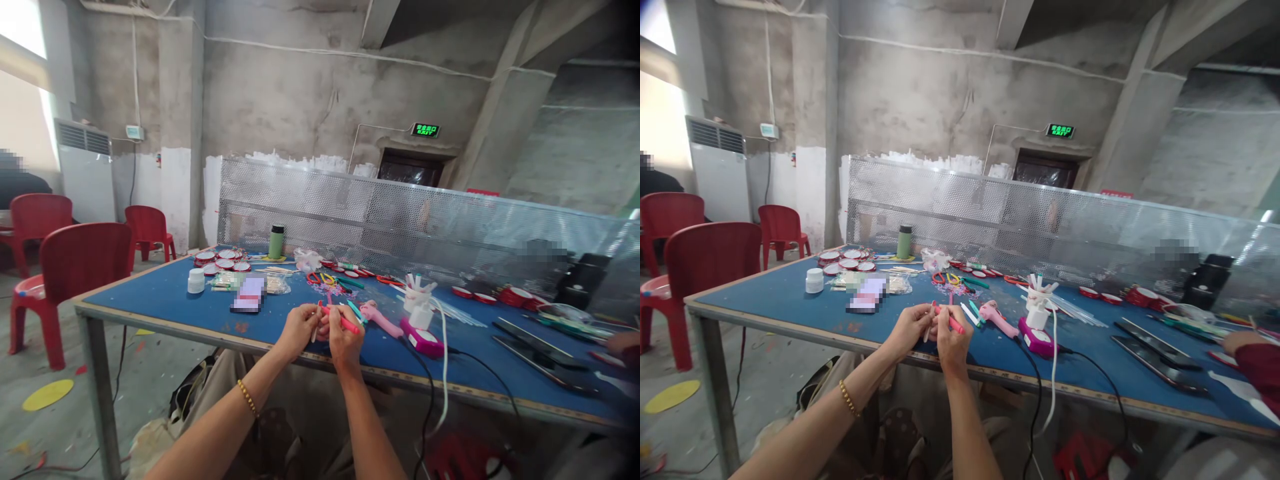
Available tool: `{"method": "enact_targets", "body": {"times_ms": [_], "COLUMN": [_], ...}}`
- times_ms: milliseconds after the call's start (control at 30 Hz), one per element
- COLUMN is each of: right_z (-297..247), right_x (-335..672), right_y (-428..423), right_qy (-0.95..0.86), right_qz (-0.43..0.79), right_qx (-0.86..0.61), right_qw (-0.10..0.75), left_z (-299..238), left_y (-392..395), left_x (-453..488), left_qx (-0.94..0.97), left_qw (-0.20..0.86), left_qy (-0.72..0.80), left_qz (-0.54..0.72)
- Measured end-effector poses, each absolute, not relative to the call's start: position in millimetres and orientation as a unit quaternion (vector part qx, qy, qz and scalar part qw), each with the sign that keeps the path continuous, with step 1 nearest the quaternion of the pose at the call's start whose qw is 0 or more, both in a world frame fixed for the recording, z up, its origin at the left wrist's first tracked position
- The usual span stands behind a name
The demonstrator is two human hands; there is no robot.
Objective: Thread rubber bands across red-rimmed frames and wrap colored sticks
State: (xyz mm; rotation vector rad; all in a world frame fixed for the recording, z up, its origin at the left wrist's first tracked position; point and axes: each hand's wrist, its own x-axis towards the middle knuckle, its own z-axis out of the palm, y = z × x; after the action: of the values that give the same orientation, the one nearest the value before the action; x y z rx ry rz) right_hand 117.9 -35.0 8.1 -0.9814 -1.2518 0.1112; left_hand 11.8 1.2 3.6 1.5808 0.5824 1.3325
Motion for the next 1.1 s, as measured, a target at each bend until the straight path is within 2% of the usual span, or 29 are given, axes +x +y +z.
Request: {"method": "enact_targets", "body": {"times_ms": [1100], "right_z": [7.7], "right_x": [119.3], "right_y": [-34.4], "right_qy": [-0.568], "right_qz": [0.046], "right_qx": [-0.442], "right_qw": [0.693], "left_z": [7.3], "left_y": [-4.1], "left_x": [12.6], "left_qx": [0.627], "left_qw": [0.513], "left_qy": [0.228], "left_qz": [0.541]}}
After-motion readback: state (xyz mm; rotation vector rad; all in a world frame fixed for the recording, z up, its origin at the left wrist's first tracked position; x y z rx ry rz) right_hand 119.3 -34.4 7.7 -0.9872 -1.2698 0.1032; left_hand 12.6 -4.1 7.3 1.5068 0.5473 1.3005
